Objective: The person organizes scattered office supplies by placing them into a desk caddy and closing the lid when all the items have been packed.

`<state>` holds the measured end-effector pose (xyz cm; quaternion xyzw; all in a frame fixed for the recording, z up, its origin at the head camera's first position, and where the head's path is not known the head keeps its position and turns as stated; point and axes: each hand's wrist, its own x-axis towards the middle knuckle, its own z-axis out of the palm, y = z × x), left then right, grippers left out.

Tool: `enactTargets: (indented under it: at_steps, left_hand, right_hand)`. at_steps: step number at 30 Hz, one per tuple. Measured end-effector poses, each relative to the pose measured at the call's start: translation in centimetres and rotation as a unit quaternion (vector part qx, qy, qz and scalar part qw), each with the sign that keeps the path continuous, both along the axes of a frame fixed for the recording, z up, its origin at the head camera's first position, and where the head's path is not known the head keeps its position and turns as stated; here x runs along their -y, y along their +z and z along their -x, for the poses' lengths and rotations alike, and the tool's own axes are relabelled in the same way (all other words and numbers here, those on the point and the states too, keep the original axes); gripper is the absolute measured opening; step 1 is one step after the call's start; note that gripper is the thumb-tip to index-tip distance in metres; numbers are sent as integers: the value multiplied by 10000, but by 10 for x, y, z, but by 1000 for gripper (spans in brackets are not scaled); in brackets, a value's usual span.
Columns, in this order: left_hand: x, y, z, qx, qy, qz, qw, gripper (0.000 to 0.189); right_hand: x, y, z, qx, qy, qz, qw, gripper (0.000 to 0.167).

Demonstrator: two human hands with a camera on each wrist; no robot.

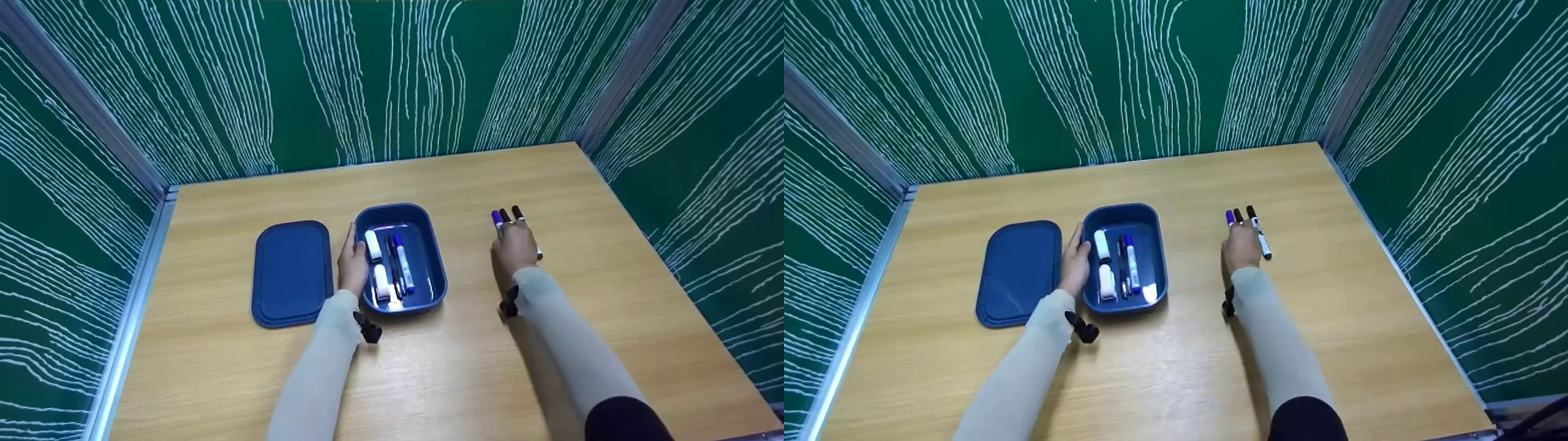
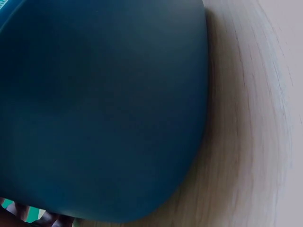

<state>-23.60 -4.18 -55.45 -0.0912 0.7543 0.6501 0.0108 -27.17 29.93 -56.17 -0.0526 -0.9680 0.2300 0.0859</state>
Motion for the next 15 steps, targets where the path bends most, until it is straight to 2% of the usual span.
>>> enactTargets:
  at_steps: [10, 15]
  left_hand:
    - [0, 1, 1, -5, 14, 59, 10000, 53]
    - [0, 0, 0, 71, 5, 67, 10000, 53]
  right_hand:
    - [0, -2, 0, -108, -8, -127, 9999, 14]
    - [-2, -4, 1, -151, 15, -32, 9999, 17]
